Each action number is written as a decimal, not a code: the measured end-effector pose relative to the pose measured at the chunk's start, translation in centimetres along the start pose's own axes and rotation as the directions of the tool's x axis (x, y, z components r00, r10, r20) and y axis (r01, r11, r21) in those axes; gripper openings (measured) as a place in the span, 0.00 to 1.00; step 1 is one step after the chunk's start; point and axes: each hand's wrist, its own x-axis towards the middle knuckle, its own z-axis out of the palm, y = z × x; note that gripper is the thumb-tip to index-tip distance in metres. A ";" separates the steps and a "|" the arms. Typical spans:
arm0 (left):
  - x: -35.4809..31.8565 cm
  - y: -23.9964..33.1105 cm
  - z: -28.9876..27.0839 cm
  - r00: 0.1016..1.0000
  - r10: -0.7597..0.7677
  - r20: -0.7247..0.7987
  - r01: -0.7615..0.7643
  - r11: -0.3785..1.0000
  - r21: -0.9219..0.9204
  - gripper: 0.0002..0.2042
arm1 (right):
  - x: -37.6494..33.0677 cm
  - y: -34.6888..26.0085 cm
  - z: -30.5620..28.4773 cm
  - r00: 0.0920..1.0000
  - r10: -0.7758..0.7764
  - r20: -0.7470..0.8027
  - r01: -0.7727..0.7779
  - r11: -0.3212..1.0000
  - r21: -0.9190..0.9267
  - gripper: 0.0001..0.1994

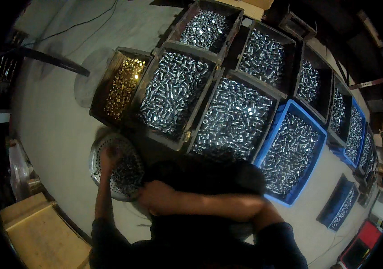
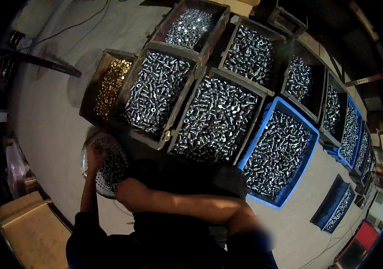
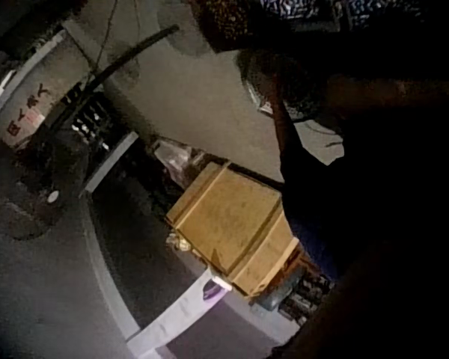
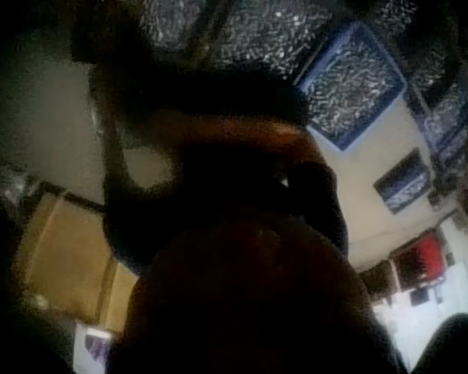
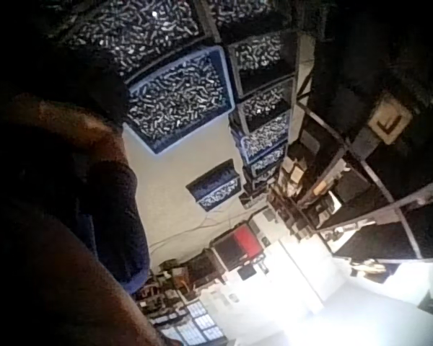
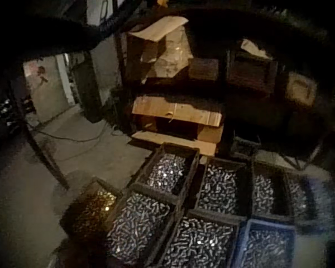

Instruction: The person sits on the floor and sorts small metal hardware components by hand. They pick individual items from a large bin filled with mixed silver parts and place them into a separate bin containing gold-colored parts. The process involves repetitive picking and placing of small objects.

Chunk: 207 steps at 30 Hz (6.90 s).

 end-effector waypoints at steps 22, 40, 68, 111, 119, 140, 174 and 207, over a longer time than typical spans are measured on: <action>20.8 26.6 11.7 0.927 0.339 0.160 -0.373 0.870 0.321 0.13 | 0.1 0.3 0.0 0.986 0.042 0.161 -0.038 0.999 -0.027 0.06; 21.6 23.7 11.5 0.957 0.269 0.108 -0.247 0.953 -0.176 0.15 | 0.3 0.3 -1.1 0.978 0.034 0.204 -0.029 0.999 -0.027 0.05; 19.9 24.5 8.9 0.805 0.458 0.377 -0.569 0.776 0.273 0.09 | 0.3 0.2 0.5 0.991 0.030 0.133 -0.017 0.995 -0.095 0.03; -5.0 -12.8 2.0 0.913 -0.309 0.266 0.281 0.950 0.139 0.08 | 0.2 -0.1 1.2 0.998 -0.007 -0.060 0.007 1.000 0.005 0.04; 4.9 0.4 -0.2 0.986 0.159 -0.047 -0.155 0.985 0.074 0.14 | 0.3 0.8 2.1 1.000 0.002 -0.004 -0.002 0.999 -0.048 0.04; 15.8 23.0 9.9 0.788 0.557 0.262 -0.613 0.751 0.245 0.13 | 0.0 -0.3 -0.1 0.999 -0.003 0.039 0.004 0.999 -0.036 0.04; 15.8 23.2 9.7 0.741 0.452 0.497 -0.640 0.700 0.317 0.17 | 0.1 -0.7 1.6 0.995 -0.064 -0.079 0.040 0.960 -0.276 0.04; 9.7 12.4 2.4 0.932 0.353 -0.085 -0.361 0.923 -0.133 0.18 | 0.0 -0.4 2.7 0.982 -0.116 -0.151 0.076 0.967 -0.245 0.03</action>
